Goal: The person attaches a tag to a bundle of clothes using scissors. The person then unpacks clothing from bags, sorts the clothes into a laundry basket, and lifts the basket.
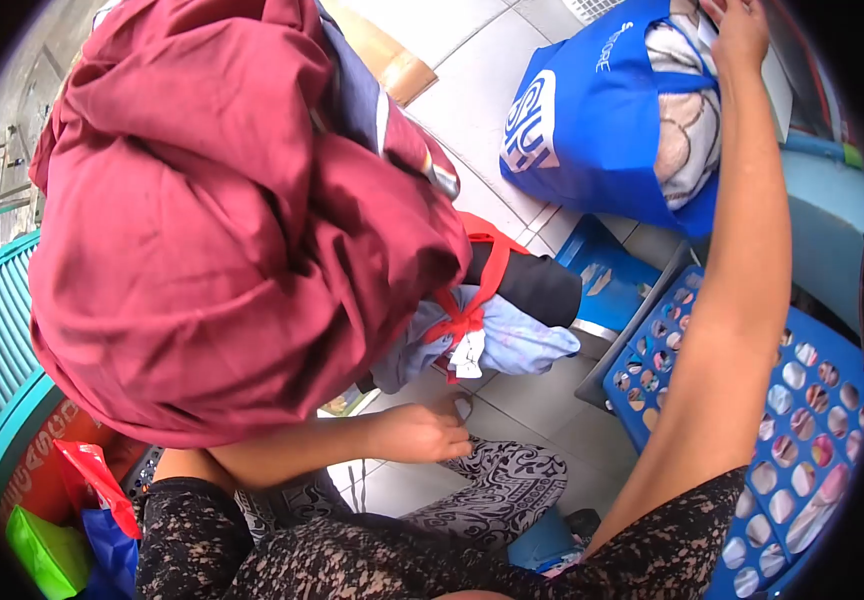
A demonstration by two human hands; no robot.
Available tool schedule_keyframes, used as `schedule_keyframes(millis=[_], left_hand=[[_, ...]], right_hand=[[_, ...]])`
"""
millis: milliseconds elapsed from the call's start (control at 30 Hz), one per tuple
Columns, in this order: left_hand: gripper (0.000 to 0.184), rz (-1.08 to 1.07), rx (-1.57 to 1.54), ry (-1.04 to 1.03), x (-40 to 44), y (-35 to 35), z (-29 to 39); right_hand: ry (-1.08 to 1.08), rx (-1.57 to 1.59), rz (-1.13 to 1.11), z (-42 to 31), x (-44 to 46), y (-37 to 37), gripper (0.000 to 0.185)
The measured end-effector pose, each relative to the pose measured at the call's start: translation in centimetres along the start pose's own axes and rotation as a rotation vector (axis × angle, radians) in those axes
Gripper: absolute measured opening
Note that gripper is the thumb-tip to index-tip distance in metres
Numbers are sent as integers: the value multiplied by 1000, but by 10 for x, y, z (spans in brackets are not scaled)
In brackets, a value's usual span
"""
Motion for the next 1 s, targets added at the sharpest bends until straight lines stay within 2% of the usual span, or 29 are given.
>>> schedule_keyframes(millis=[33,100,167,267,333,400,467,533,567,600,633,700,800,867,933,1000], left_hand=[[20,28,16,-25,1,3,1],[26,80,48,-72,2,9,2],[29,104,130,-87,-3,6,-2],[37,191,222,-95,-1,14,-8],[39,282,329,-73,2,27,-14],[39,424,255,-8,3,39,-18],[32,510,198,26,4,47,-15],[28,743,63,161,8,54,-6],[26,847,-154,253,7,59,-1],[23,946,-376,340,4,65,5],[24,1027,-511,302,1,73,12],[27,1195,-427,355,-6,78,18],[28,1355,-181,315,-19,84,29],[29,1392,58,252,-22,103,39],[37,1306,154,392,-16,116,54],[44,1113,383,478,-2,127,62]], right_hand=[[11,421,310,-45,-51,-27,9],[129,569,320,-43,-59,-22,2],[318,821,289,-51,-72,-23,4],[313,896,303,-71,-90,-23,6],[480,991,116,-97,-130,-27,6],[429,951,267,-112,-142,-29,6],[513,951,174,-134,-189,-35,8],[599,980,53,-155,-239,-41,10],[632,968,25,-156,-254,-42,11],[677,844,44,-149,-261,-39,11],[721,722,69,-141,-267,-36,11],[649,602,68,-122,-287,-32,12],[317,772,-66,-118,-343,-11,10],[203,621,-144,-118,-366,13,6],[423,271,-398,-129,-378,37,7],[553,14,-546,-158,-394,48,14]])
Point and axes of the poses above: each hand's wrist, its own x-axis towards the middle knuckle, its own y-axis out of the back of the hand, z = x × y, the point moved 2 cm from there along x, towards the middle knuckle, and after that the axes turned 4 degrees about x, right-handed, at the moved point
